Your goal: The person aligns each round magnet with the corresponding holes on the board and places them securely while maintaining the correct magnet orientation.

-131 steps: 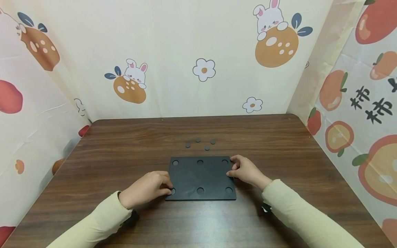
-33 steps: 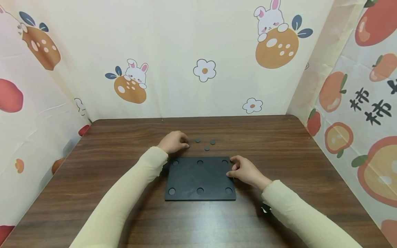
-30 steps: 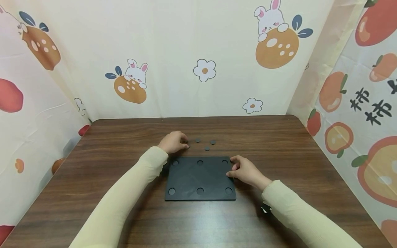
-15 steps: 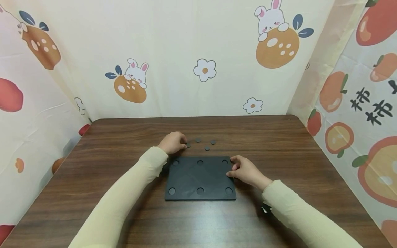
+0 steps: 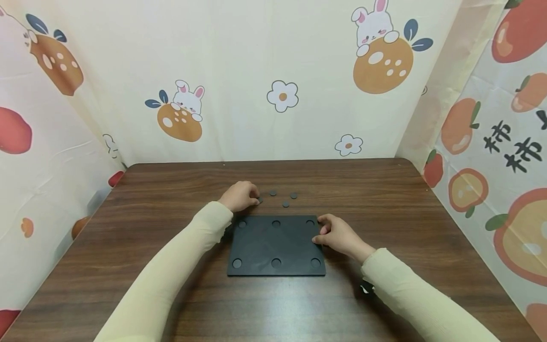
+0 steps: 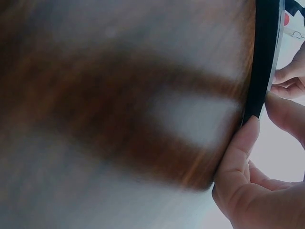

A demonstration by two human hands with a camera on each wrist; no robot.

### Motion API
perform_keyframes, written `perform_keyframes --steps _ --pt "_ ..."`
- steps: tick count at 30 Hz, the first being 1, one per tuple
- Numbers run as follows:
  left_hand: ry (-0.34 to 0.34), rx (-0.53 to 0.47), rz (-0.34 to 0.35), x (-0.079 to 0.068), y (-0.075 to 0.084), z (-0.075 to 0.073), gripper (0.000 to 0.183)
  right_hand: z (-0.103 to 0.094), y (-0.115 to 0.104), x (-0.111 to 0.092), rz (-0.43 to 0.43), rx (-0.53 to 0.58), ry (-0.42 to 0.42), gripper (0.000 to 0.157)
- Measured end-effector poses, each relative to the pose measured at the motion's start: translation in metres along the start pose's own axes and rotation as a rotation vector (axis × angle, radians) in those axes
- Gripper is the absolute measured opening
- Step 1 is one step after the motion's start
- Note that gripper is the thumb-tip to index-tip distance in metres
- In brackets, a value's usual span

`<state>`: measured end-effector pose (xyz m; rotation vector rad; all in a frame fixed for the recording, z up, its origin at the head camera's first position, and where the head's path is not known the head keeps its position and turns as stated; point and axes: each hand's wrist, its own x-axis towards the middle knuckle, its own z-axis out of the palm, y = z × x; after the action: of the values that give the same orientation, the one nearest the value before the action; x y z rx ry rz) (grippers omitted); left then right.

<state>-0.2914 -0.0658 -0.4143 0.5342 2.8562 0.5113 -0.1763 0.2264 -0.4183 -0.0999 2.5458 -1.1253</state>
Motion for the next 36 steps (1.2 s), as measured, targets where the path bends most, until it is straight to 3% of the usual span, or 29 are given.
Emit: perform_keyframes --steps 12,24,36 --pt "0.005 0.038 0.032 -0.003 0.005 -0.001 0.018 0.000 0.000 0.000 -0.003 -0.003 0.001 0.063" --pt "0.004 0.007 0.059 -0.008 0.012 -0.002 0.016 0.000 0.000 -0.002 -0.005 0.001 0.002 0.063" --pt "-0.011 -0.024 0.141 -0.014 0.026 -0.005 0.013 0.000 -0.001 -0.002 -0.004 0.002 -0.004 0.064"
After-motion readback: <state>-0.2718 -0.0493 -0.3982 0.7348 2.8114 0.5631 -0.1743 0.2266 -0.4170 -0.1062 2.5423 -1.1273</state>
